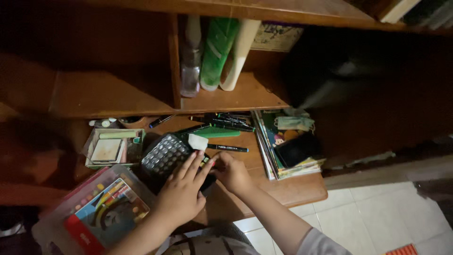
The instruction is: The person opens a black marker case and places multiple colored markers into it one by one. They pick up markers from a wooden shelf and insert them into the case slots, continuing until the case is full.
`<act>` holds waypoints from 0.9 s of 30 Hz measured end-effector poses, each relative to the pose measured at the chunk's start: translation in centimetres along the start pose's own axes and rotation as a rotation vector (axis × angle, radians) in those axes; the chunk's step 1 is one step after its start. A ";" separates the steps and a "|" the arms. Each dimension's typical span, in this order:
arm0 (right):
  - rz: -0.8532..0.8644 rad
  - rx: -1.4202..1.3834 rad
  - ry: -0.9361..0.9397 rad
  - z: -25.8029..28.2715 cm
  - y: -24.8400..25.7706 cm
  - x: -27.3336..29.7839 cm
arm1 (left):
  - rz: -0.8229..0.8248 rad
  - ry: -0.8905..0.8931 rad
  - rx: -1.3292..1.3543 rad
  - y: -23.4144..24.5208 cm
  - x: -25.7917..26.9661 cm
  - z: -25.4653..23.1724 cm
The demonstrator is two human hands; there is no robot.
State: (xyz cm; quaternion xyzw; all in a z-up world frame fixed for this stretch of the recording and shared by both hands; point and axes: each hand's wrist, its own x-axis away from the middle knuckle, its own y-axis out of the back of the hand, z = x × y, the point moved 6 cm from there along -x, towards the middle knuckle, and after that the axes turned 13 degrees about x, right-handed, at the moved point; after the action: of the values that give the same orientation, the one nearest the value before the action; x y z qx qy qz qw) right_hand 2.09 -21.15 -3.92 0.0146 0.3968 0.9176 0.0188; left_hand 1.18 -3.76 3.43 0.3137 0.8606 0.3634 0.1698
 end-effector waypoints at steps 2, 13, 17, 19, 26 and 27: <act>0.045 -0.122 0.048 -0.3 -1.0 -1.3 | -0.060 0.018 -0.018 -0.2 -0.1 0.2; -0.042 0.349 0.095 -13.9 1.3 -13.9 | -0.155 0.204 0.001 -1.5 -1.9 1.0; -0.088 0.542 0.129 -19.3 0.9 -20.6 | -0.272 -0.038 -0.058 -1.0 -2.3 1.2; -0.114 0.765 0.169 -20.3 0.4 -22.5 | -0.320 -0.183 -0.363 -1.1 -2.2 1.2; -0.340 0.460 0.270 -16.0 1.4 -20.9 | -0.278 -0.195 -0.185 -0.8 -0.5 2.1; -0.242 0.418 0.276 -14.5 0.6 -20.5 | -0.311 -0.260 -0.197 -0.5 -0.2 1.7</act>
State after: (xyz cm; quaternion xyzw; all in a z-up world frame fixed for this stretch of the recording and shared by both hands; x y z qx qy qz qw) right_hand 21.94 -33.07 -13.66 -0.1544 0.5754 0.8001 0.0706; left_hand 2.07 -3.25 1.93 0.2032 0.8298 0.3717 0.3634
